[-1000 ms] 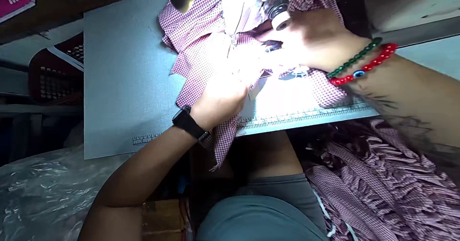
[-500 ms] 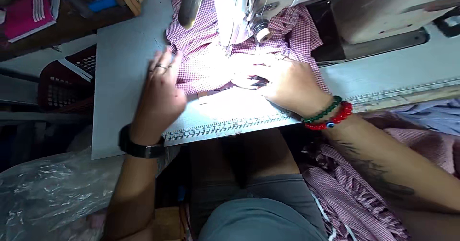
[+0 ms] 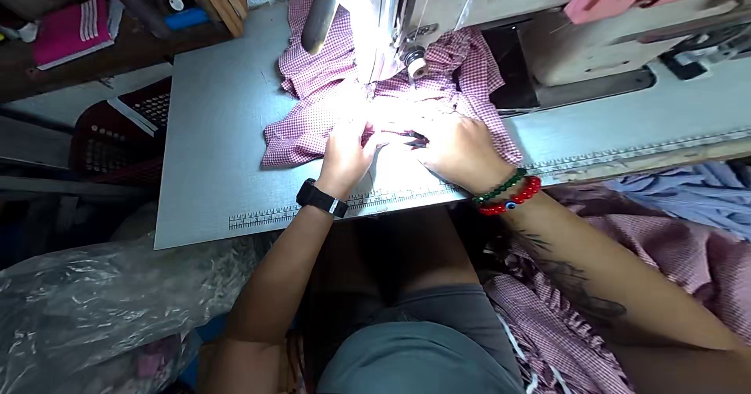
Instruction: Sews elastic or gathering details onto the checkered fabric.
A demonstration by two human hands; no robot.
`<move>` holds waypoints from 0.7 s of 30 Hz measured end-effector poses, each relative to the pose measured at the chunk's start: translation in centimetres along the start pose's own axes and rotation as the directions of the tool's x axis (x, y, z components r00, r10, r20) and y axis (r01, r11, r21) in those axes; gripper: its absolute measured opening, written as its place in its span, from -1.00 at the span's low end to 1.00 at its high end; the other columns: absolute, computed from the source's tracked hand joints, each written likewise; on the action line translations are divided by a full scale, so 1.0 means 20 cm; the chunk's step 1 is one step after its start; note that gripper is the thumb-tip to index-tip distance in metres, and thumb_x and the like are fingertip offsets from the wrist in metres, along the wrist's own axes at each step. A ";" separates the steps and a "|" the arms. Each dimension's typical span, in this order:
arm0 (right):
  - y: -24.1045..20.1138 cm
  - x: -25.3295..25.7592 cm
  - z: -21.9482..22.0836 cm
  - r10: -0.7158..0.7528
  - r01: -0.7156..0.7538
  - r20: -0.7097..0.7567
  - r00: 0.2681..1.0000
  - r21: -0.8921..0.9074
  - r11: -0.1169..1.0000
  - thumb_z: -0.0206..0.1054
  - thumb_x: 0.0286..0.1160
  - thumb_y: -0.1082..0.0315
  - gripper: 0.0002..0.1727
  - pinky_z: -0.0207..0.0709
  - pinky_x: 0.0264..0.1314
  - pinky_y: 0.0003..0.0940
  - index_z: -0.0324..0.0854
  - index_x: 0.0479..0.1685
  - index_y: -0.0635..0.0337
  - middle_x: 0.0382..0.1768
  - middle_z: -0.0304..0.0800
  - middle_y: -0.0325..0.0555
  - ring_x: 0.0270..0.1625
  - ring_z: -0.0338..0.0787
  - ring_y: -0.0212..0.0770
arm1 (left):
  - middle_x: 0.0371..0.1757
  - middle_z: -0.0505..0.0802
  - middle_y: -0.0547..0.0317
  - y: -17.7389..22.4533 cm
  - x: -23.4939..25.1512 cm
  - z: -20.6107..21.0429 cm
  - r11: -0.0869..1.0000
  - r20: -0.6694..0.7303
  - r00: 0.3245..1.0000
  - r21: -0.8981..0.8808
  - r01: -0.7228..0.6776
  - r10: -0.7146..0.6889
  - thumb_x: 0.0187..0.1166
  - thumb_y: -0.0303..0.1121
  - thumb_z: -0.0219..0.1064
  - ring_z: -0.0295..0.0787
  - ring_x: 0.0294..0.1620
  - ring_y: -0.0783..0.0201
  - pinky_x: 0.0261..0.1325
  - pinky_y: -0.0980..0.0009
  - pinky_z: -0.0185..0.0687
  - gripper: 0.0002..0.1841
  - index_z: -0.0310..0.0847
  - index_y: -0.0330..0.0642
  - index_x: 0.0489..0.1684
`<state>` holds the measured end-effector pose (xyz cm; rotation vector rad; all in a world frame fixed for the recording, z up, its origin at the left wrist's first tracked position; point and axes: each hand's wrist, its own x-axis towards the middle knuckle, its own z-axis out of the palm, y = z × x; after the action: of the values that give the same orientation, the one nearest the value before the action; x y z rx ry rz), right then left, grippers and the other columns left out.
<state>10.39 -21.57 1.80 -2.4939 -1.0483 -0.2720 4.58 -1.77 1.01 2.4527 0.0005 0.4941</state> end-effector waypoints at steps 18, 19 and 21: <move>0.03 -0.06 -0.03 0.032 -0.030 0.040 0.999 -0.035 0.999 0.45 0.42 0.14 -0.62 0.61 -0.18 0.32 0.81 0.15 0.10 0.21 0.78 0.23 0.01 0.83 0.31 | 0.02 0.91 -0.02 0.14 -0.32 -0.09 0.887 0.265 0.877 0.128 -0.444 0.401 0.53 -0.58 0.27 0.85 0.17 0.06 0.23 0.15 0.72 -0.79 0.84 -0.26 -0.08; 0.04 -0.05 -0.03 0.039 -0.038 0.042 0.998 -0.035 0.999 0.46 0.41 0.15 -0.59 0.61 -0.19 0.31 0.79 0.20 0.13 0.24 0.76 0.25 -0.02 0.83 0.31 | 0.03 0.91 -0.02 0.14 -0.31 -0.09 0.888 0.271 0.878 0.132 -0.440 0.395 0.53 -0.56 0.27 0.85 0.16 0.06 0.23 0.14 0.72 -0.79 0.84 -0.26 -0.06; 0.04 -0.02 -0.03 0.061 -0.059 0.072 0.996 -0.041 0.997 0.53 0.34 0.21 -0.41 0.59 -0.28 0.33 0.64 0.43 0.16 0.28 0.67 0.33 -0.13 0.80 0.37 | 0.02 0.91 -0.03 0.13 -0.28 -0.10 0.889 0.279 0.881 0.153 -0.432 0.381 0.50 -0.55 0.30 0.87 0.08 0.06 0.13 0.15 0.76 -0.78 0.85 -0.26 -0.04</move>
<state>10.64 -22.61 1.95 -2.5826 -1.0034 -0.1865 -1.69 -3.37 1.96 2.7165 -0.6110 0.3812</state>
